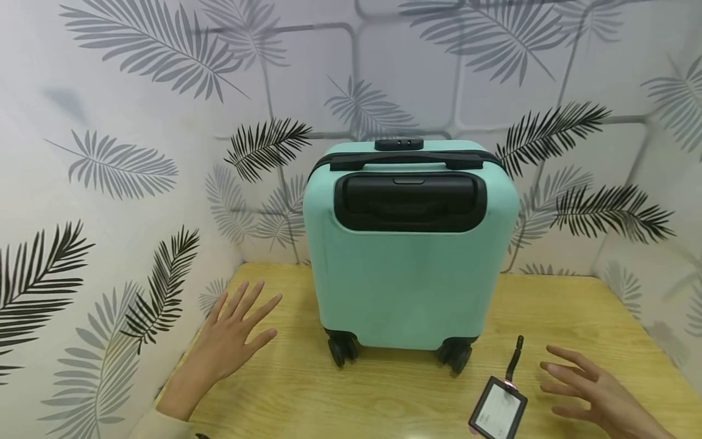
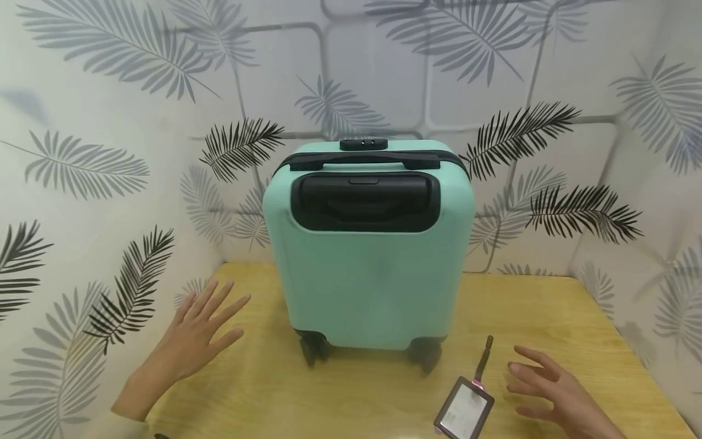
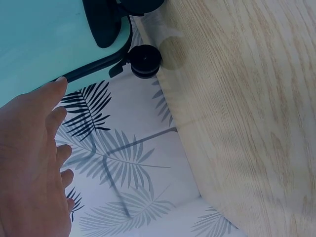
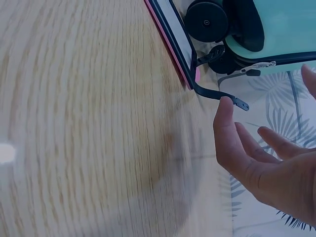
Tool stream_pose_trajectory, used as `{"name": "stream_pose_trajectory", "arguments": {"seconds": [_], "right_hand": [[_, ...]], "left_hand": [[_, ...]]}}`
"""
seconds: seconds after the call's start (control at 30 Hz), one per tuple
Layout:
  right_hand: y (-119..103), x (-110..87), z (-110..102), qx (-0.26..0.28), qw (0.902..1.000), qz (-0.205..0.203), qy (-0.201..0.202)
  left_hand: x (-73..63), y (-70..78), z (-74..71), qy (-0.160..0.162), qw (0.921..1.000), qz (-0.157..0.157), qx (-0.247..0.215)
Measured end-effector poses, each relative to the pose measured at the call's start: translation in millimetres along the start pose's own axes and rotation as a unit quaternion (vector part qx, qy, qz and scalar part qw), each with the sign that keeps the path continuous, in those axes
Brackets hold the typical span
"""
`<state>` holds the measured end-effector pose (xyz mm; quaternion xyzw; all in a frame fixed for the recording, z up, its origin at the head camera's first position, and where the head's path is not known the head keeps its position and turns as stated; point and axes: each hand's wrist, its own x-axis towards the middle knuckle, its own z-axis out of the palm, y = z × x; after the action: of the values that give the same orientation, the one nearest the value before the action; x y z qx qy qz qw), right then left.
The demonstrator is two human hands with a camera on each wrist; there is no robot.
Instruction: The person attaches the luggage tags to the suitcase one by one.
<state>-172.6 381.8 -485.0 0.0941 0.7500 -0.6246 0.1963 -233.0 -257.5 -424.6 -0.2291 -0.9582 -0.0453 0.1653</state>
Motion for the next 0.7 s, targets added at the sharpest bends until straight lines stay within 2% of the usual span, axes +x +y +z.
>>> {"name": "stream_pose_trajectory", "arguments": {"seconds": [0.2,0.47,0.7], "right_hand": [[2,5.4,2,-0.005,0.9999,0.01,0.003],[12,7.4,6,-0.05,0.9977,-0.023,-0.039],[14,13.0,18,-0.101,0.9945,-0.021,-0.013]], "left_hand": [[-0.7,0.5,-0.9,-0.001,1.0,-0.002,-0.005],[-1.8,0.8,-3.8,-0.003,1.0,-0.003,-0.008],[-2.9,1.3,-4.0,0.0,1.0,-0.005,-0.005]]}}
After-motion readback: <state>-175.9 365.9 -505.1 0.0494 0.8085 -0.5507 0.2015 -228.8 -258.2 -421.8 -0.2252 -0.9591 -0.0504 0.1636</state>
